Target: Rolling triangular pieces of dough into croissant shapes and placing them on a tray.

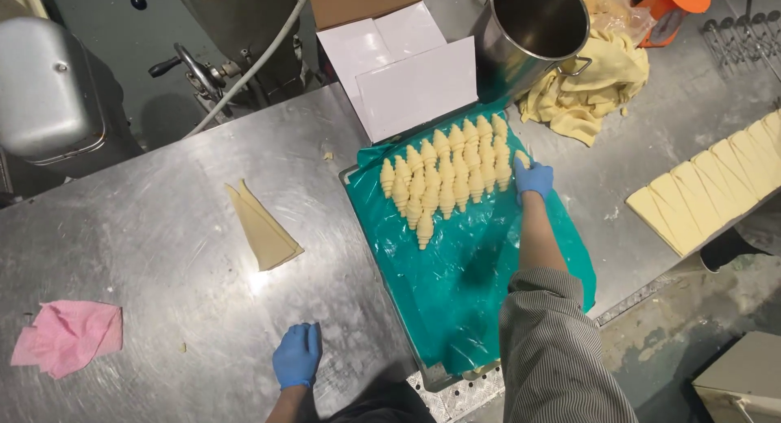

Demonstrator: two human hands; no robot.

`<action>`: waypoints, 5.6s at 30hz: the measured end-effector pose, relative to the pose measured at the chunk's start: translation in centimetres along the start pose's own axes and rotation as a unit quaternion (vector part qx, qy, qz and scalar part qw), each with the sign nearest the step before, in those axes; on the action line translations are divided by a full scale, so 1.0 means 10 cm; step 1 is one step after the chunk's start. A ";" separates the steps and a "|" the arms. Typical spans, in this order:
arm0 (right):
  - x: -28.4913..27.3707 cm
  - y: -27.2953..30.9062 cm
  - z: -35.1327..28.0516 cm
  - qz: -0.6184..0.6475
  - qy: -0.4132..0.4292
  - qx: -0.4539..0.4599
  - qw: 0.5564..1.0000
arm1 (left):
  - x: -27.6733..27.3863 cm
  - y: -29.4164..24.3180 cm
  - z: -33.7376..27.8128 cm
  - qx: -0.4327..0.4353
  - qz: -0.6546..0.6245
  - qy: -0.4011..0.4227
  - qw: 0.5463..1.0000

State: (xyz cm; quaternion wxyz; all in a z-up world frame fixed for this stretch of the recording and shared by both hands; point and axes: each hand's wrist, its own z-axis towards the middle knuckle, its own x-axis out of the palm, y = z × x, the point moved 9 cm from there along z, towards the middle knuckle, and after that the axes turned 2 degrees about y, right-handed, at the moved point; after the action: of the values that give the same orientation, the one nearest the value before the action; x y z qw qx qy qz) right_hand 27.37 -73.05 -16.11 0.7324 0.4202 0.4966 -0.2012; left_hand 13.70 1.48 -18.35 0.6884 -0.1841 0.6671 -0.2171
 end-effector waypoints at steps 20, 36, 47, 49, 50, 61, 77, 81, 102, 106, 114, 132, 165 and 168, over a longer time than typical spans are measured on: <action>-0.08 0.03 -0.23 0.269 0.056 0.006 0.961 | 0.10 0.02 0.04 -0.013 0.034 0.027 0.999; -0.47 0.34 -0.75 0.231 -0.144 -0.072 0.960 | 0.02 0.04 0.04 -0.003 -0.011 0.026 1.000; 0.51 3.82 -4.75 0.329 0.224 -0.473 0.786 | 0.10 0.19 0.00 0.009 -0.036 0.026 0.999; 0.62 4.24 -5.11 0.270 0.280 -0.532 0.752 | 0.18 0.25 -0.01 0.003 -0.040 0.042 0.998; 0.71 4.29 -5.17 0.271 0.283 -0.534 0.749 | 0.18 0.27 -0.01 -0.001 -0.039 0.040 0.998; 1.51 4.15 -5.62 0.166 0.225 -0.631 0.724 | 0.18 0.33 -0.02 0.019 -0.042 0.029 0.998; 2.42 4.10 -4.07 0.421 0.548 -0.011 0.723 | 0.21 0.36 -0.08 0.032 -0.077 0.048 0.995; 1.62 4.40 -4.26 0.415 0.463 -0.122 0.773 | 0.02 0.33 -0.06 0.028 -0.136 0.028 0.990; 0.98 3.92 -5.38 0.479 0.431 -0.107 0.757 | -0.40 1.30 -0.17 -0.218 -0.670 -0.008 0.710; 0.98 3.69 -6.00 0.411 0.449 -0.174 0.774 | -0.20 1.22 0.27 -0.256 -0.645 0.034 0.719; 1.55 2.99 -6.08 0.500 0.492 0.066 0.710 | 0.23 1.32 0.31 -0.231 -0.646 0.037 0.727; 0.44 1.73 -4.77 0.618 0.214 0.159 0.739 | 0.32 2.11 -0.12 -0.320 -0.538 -0.039 0.779; 0.33 2.75 -7.63 0.389 0.781 0.115 0.475 | -0.48 1.04 -1.36 -0.238 -0.616 0.405 0.632; 0.48 2.90 -7.49 0.357 0.779 0.096 0.507 | -0.33 1.11 -1.43 -0.252 -0.568 0.397 0.676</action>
State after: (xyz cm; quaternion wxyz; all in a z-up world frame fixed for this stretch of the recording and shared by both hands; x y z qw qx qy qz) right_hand 8.31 5.02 -19.89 0.0158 0.6174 0.6526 0.4389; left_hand 0.01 13.06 -22.20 0.0312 -0.5904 0.6740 -0.4428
